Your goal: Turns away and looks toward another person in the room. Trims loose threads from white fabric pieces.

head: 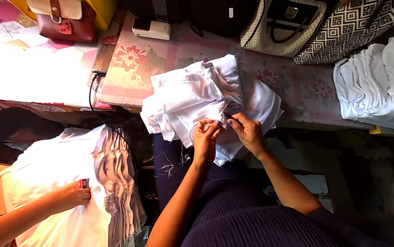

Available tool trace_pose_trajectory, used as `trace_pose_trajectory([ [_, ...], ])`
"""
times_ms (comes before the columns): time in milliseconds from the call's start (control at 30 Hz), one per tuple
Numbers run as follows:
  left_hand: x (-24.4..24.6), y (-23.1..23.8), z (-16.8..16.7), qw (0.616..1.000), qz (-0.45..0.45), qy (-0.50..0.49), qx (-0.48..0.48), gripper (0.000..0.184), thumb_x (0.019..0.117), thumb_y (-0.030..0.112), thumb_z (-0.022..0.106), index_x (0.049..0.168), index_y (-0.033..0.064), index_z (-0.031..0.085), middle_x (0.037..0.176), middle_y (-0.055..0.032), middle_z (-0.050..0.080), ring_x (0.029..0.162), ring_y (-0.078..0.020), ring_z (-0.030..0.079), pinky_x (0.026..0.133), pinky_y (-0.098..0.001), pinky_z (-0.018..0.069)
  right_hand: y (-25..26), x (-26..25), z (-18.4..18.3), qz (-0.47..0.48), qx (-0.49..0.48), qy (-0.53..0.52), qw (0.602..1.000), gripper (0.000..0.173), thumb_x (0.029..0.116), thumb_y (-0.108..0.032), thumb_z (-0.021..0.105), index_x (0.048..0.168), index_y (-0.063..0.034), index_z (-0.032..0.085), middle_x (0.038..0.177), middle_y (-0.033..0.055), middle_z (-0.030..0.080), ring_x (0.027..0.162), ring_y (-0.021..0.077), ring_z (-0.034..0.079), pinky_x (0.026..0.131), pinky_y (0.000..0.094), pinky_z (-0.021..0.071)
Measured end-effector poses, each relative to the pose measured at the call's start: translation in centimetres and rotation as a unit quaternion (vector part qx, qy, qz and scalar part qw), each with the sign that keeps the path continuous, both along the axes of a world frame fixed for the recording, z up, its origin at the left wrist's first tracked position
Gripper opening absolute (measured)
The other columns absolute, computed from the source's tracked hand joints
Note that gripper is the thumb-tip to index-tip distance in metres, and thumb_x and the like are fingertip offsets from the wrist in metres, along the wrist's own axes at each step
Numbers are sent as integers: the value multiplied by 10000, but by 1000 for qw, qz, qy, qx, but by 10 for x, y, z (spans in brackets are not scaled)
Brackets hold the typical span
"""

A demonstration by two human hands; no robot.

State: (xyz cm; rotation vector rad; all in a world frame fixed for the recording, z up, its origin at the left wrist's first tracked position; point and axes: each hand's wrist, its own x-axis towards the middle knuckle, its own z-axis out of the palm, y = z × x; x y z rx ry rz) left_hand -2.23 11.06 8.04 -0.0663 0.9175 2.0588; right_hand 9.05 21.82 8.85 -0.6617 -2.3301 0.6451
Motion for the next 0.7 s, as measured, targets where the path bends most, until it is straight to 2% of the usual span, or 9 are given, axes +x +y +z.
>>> trace_pose_trajectory([
  [133,0,1,-2,1000,-9,-14,-6,182,952,-134,548,987,44,554,759,-50,698,699,-154,713,744,-320,623,3,-1,11,-12,-204,50,978,283,1083,-219,467,1083,-24,671,692,-54,503,569,-12,431,551,172,394],
  [167,0,1,-2,1000,-9,-14,-6,184,949,-136,551,984,45,553,755,-48,698,694,-155,714,741,-319,624,3,-4,11,-3,-243,60,968,269,1079,-207,472,1108,-28,671,712,-63,517,581,-17,438,557,174,400],
  [200,1,1,-2,1000,-9,-14,-5,181,948,-135,553,981,43,552,761,-51,699,698,-159,715,744,-320,624,4,-8,10,14,-261,62,963,240,1059,-197,530,1146,-25,672,787,-39,593,625,-14,486,593,182,437],
  [233,1,2,-2,1000,-9,-14,-4,180,946,-135,558,981,41,553,770,-54,703,708,-163,719,749,-323,625,5,-13,9,29,-261,58,963,238,1022,-198,619,1174,-24,680,869,-6,667,683,-1,557,644,193,497],
  [333,1,1,-3,1000,-7,-15,-5,183,950,-144,550,983,36,558,787,-65,713,712,-161,724,747,-316,626,3,-32,8,34,-257,54,964,202,923,-131,754,1088,-20,717,818,12,663,625,11,526,581,181,459],
  [400,0,0,-4,1000,-6,-24,-12,178,955,-141,542,977,35,560,776,-61,711,697,-155,719,731,-308,623,0,-39,17,48,-279,54,958,99,947,-103,718,1004,-23,706,775,3,646,617,12,534,581,182,463],
  [467,-2,0,-3,999,-6,-50,-21,164,965,-126,541,975,36,568,792,-64,713,697,-153,717,721,-299,623,-9,-40,33,91,-316,78,941,69,964,-83,686,1004,-31,706,774,-15,650,617,0,544,578,166,475],
  [567,-4,1,-6,996,-17,-81,-27,167,983,-107,514,966,49,570,805,-58,695,691,-140,703,711,-282,619,-13,-31,52,123,-373,113,913,202,1007,-87,613,1172,-54,726,833,-49,671,585,-34,476,534,144,413],
  [700,-5,1,-4,995,-23,-92,-21,171,997,-97,489,952,51,562,778,-50,683,672,-137,692,707,-278,614,-1,-10,38,74,-263,78,959,225,1040,-204,573,1158,-54,691,826,-66,623,587,-47,442,539,142,390],
])
